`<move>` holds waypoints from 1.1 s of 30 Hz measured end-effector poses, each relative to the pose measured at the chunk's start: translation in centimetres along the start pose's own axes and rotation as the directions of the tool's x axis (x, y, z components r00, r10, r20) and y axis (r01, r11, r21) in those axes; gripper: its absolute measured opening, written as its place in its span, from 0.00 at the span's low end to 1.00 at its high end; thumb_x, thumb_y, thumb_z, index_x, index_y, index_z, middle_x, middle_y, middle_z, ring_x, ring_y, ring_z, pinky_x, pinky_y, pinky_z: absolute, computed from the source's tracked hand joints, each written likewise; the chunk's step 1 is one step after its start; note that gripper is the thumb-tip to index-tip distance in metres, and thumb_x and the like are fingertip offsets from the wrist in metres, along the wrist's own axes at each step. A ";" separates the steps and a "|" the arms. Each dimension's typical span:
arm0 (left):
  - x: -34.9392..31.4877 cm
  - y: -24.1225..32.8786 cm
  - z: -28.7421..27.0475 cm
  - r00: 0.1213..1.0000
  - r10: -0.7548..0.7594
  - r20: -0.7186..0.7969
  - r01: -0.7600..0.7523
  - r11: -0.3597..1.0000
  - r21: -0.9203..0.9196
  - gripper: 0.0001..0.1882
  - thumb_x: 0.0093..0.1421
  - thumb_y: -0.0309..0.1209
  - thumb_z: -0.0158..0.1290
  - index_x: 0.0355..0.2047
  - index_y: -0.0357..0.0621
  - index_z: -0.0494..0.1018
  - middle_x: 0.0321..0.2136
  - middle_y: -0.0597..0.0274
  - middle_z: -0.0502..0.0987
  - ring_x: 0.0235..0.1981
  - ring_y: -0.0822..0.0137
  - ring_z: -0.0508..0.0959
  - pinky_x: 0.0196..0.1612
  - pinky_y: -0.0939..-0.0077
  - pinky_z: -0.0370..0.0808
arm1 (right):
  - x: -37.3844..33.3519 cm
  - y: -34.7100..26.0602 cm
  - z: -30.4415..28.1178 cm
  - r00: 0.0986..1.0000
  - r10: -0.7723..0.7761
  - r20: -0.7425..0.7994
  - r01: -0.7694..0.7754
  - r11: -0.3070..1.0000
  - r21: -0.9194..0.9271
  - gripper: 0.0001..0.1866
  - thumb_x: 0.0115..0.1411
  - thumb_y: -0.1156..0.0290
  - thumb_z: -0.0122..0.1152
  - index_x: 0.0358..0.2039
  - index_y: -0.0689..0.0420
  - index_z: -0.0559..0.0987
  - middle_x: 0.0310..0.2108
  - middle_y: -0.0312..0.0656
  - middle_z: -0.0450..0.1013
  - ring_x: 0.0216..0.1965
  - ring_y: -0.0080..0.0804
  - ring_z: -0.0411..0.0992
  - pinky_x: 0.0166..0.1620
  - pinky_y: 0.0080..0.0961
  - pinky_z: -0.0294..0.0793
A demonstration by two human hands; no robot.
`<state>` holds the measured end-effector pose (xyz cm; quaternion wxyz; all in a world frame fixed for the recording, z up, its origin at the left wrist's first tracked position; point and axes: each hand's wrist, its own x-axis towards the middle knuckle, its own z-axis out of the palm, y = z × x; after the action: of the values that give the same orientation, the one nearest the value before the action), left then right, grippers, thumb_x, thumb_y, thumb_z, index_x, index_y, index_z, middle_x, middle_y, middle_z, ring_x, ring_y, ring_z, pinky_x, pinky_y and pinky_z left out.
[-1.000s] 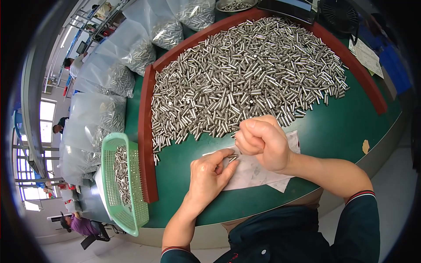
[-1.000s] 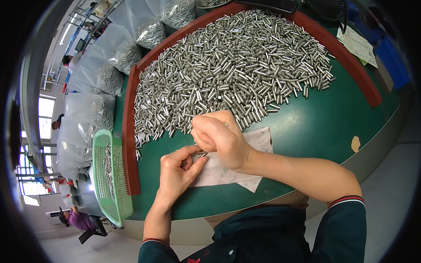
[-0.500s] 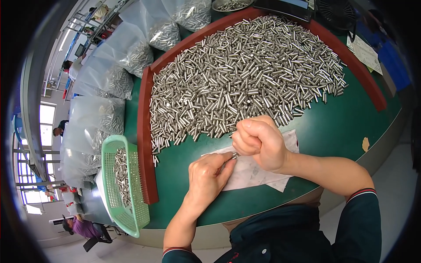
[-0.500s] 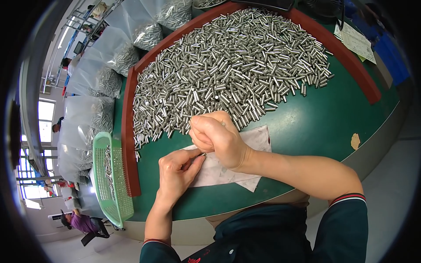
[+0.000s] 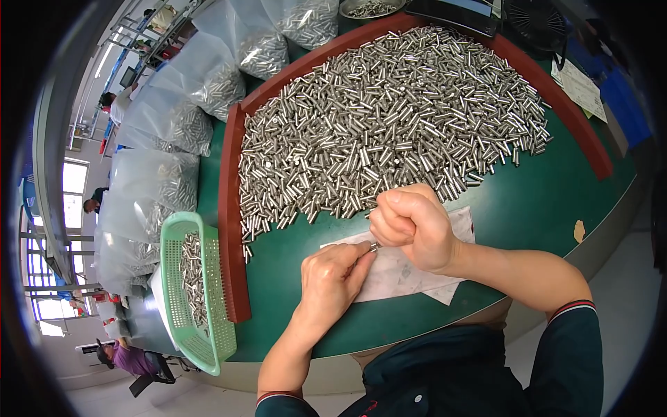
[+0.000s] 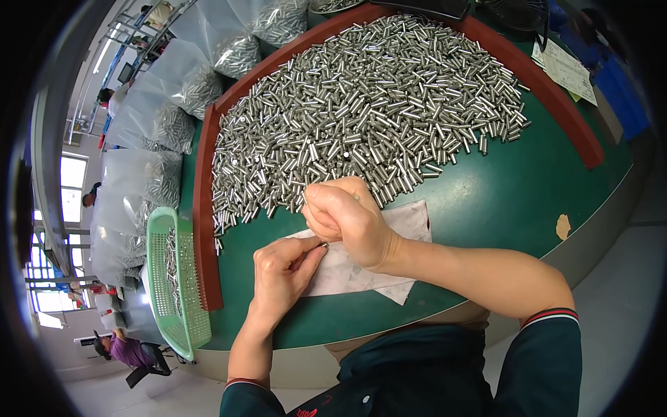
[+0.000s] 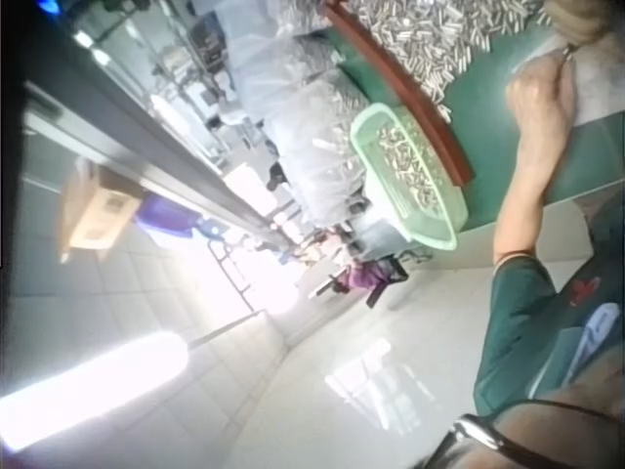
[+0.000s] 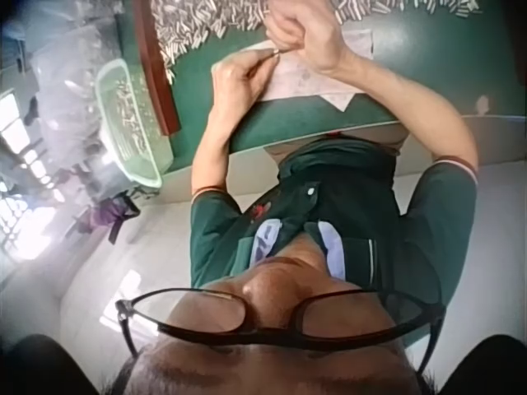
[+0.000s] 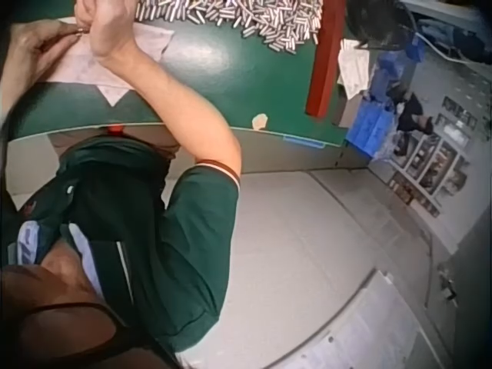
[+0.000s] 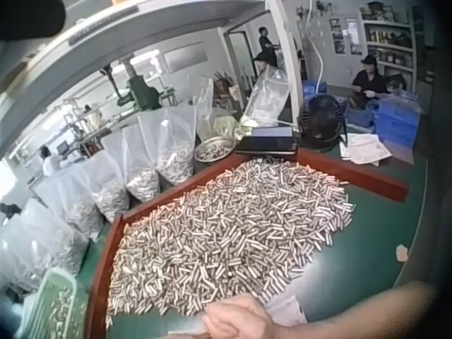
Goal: Inspecting and assembling small metal cylindrical components by inserting pins.
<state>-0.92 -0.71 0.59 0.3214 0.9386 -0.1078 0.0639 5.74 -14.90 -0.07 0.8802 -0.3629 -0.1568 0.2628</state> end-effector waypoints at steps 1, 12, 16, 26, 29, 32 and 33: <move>0.0 0.0 0.0 1.000 0.002 -0.002 -0.003 1.000 -0.001 0.05 0.44 0.24 0.56 0.23 0.38 0.73 0.12 0.57 0.69 0.15 0.61 0.70 0.19 0.72 0.66 | 0.0 0.0 0.0 1.000 0.000 0.001 0.000 1.000 0.001 0.21 0.56 0.67 0.38 0.07 0.53 0.53 0.06 0.30 0.48 0.11 0.18 0.44 0.16 0.18 0.43; -0.7 -1.2 0.5 0.995 0.087 -0.046 -0.088 0.996 -0.019 0.06 0.44 0.25 0.56 0.25 0.39 0.72 0.13 0.57 0.70 0.15 0.59 0.72 0.18 0.70 0.67 | -0.4 0.1 0.8 0.999 0.027 -0.039 -0.031 0.995 -0.097 0.19 0.53 0.69 0.37 0.07 0.52 0.52 0.05 0.31 0.47 0.10 0.19 0.42 0.16 0.19 0.44; -1.1 -1.7 0.9 0.979 0.189 -0.075 -0.172 0.967 0.186 0.05 0.45 0.25 0.54 0.22 0.40 0.68 0.12 0.60 0.68 0.14 0.61 0.70 0.17 0.68 0.66 | -0.3 0.3 0.9 0.999 0.002 0.036 -0.001 0.999 -0.036 0.21 0.56 0.67 0.38 0.07 0.53 0.53 0.06 0.31 0.48 0.11 0.19 0.44 0.17 0.19 0.44; -0.6 -1.2 -0.8 0.999 -0.033 0.008 0.033 0.995 -0.097 0.07 0.49 0.28 0.51 0.24 0.38 0.66 0.13 0.61 0.67 0.15 0.66 0.69 0.18 0.72 0.65 | -0.3 0.7 0.8 1.000 0.016 -0.014 -0.016 1.000 -0.020 0.21 0.55 0.65 0.39 0.07 0.53 0.52 0.05 0.31 0.46 0.10 0.19 0.41 0.16 0.19 0.42; -0.3 -1.8 -1.3 0.943 -0.175 0.285 0.333 0.548 -0.767 0.09 0.56 0.33 0.48 0.31 0.39 0.66 0.21 0.67 0.68 0.17 0.79 0.62 0.17 0.84 0.57 | -0.3 0.6 0.8 1.000 0.009 -0.002 -0.009 0.999 -0.031 0.21 0.55 0.65 0.38 0.07 0.53 0.52 0.05 0.31 0.46 0.09 0.19 0.41 0.15 0.20 0.41; -0.5 -2.1 -1.9 0.851 -0.082 0.520 0.520 -0.022 -0.854 0.08 0.58 0.32 0.46 0.33 0.41 0.65 0.25 0.65 0.68 0.15 0.83 0.55 0.18 0.91 0.52 | -0.3 0.5 0.9 1.000 0.007 0.001 -0.007 0.999 -0.048 0.21 0.56 0.64 0.38 0.07 0.52 0.53 0.05 0.31 0.46 0.09 0.19 0.40 0.15 0.20 0.41; -0.6 -2.6 -1.7 0.854 -0.059 0.517 0.509 -0.108 -0.854 0.08 0.58 0.32 0.46 0.35 0.41 0.65 0.26 0.64 0.68 0.15 0.83 0.54 0.18 0.91 0.52 | -0.3 0.5 1.0 1.000 0.010 0.005 -0.010 0.999 -0.043 0.21 0.56 0.64 0.38 0.07 0.52 0.53 0.05 0.31 0.46 0.09 0.19 0.40 0.15 0.20 0.41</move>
<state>-0.99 2.41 0.28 0.8732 0.4141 0.0390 -0.2541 4.90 -14.24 0.25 0.8705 -0.3817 -0.1627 0.2647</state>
